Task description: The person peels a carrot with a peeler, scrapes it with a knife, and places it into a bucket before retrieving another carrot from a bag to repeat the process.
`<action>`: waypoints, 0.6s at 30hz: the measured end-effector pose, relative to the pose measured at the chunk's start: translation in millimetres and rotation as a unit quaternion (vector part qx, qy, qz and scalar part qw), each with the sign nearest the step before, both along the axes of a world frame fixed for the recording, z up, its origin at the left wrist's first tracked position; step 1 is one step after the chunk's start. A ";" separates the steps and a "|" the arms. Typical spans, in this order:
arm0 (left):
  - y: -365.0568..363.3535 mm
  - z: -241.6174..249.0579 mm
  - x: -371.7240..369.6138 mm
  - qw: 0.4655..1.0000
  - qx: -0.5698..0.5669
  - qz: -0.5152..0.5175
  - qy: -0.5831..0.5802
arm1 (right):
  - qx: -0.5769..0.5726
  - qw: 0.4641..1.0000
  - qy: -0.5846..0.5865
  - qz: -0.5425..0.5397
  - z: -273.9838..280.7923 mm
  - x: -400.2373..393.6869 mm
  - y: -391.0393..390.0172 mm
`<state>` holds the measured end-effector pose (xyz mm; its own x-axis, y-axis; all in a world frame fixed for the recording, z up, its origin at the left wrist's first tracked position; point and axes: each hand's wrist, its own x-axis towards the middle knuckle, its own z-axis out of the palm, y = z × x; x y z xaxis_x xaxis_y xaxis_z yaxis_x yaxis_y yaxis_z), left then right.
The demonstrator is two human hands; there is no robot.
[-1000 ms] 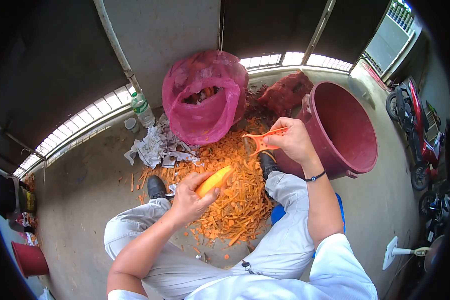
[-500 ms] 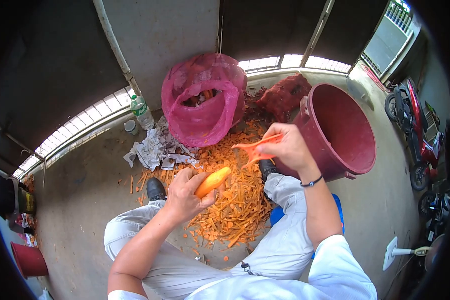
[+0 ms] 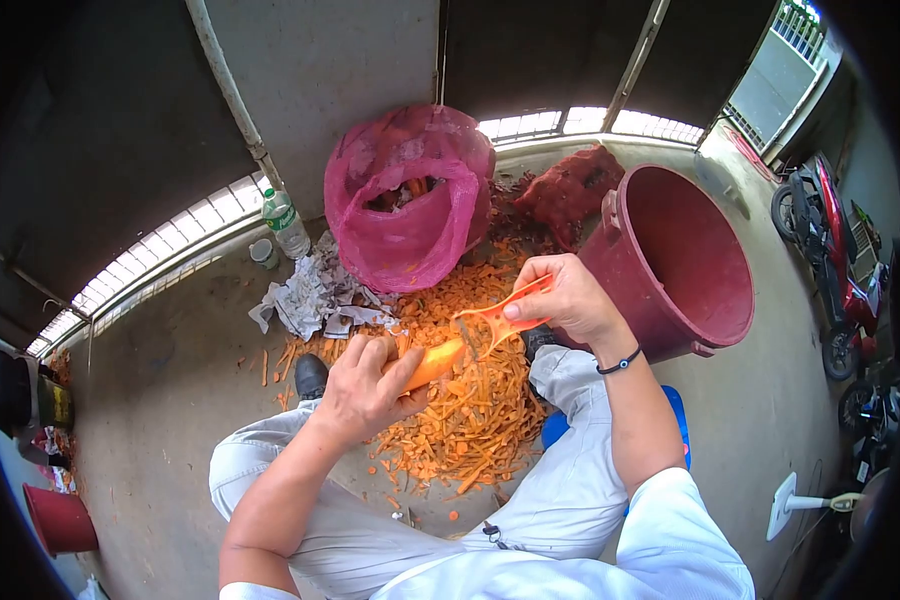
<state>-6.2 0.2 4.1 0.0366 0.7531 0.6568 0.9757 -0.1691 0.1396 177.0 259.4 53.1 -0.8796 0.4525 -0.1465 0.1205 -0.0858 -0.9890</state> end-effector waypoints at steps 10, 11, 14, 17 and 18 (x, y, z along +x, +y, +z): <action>-3.9 10.5 -0.4 0.996 0.063 -0.045 0.041 | -0.076 0.997 -0.033 -0.008 -3.0 6.9 23.8; -5.3 11.5 -3.0 0.996 0.054 -0.050 0.059 | -0.128 0.992 -0.009 0.007 -1.8 6.5 15.5; -9.3 13.1 -3.5 0.993 0.043 -0.058 0.094 | -0.116 0.991 -0.042 0.050 4.3 -3.0 -7.1; -12.3 13.9 -5.5 0.990 0.053 -0.064 0.113 | -0.056 0.991 -0.118 0.026 -17.8 -6.9 19.2; -12.3 14.4 -6.0 0.990 0.068 -0.055 0.109 | -0.008 0.987 -0.162 -0.008 -16.6 -6.3 28.3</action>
<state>-12.2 -12.1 18.6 0.2665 0.6421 0.7188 0.9545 -0.2793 -0.1044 170.7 287.6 36.5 -0.7781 0.4611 -0.4266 0.4288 -0.1064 -0.8971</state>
